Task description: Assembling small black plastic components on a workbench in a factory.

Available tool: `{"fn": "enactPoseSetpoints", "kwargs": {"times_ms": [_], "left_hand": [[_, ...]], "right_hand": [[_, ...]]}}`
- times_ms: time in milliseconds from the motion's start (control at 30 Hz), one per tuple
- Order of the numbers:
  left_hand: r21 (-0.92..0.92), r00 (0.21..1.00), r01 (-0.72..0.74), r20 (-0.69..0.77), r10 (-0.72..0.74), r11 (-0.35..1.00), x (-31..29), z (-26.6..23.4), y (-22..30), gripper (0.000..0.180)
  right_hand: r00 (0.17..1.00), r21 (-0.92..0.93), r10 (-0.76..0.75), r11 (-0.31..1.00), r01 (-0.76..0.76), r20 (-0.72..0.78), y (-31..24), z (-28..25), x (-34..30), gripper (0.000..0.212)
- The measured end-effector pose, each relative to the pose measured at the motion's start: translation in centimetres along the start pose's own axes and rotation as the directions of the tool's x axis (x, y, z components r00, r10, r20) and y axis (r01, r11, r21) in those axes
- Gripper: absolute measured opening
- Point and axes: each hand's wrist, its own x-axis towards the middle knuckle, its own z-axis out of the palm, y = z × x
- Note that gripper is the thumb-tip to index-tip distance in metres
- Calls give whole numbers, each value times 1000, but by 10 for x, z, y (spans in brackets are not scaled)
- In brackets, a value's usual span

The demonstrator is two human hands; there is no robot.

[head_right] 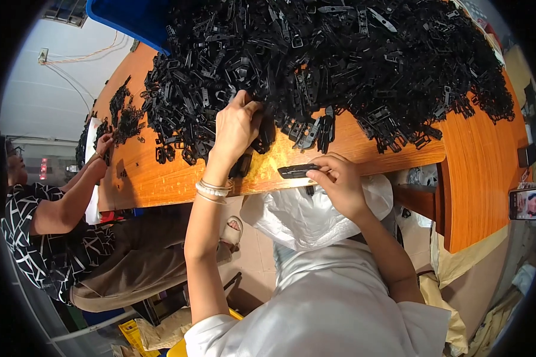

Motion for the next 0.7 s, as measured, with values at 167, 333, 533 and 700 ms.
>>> {"fn": "enactPoseSetpoints", "kwargs": {"times_ms": [167, 333, 533, 700], "left_hand": [[-78, 999, -1, 47, 5, 997, 5, -20, -1, 13], [-744, 881, 399, 150, -449, 535, 4, -12, -11, 13], [-863, 780, 433, 213, -588, 262, 0, -5, 0, 22], [-845, 725, 524, 377, -576, 105, 2, -21, 12, 34]], "right_hand": [[998, -78, -58, 995, 57, -16, -1, 5, 1, 17], [1000, -22, 10, 1000, -10, -8, -3, 8, 0, 17], [1000, 43, 24, 999, -23, -16, -1, 7, 0, 15], [998, 99, 38, 994, -34, -42, -6, 5, 1, 15]]}}
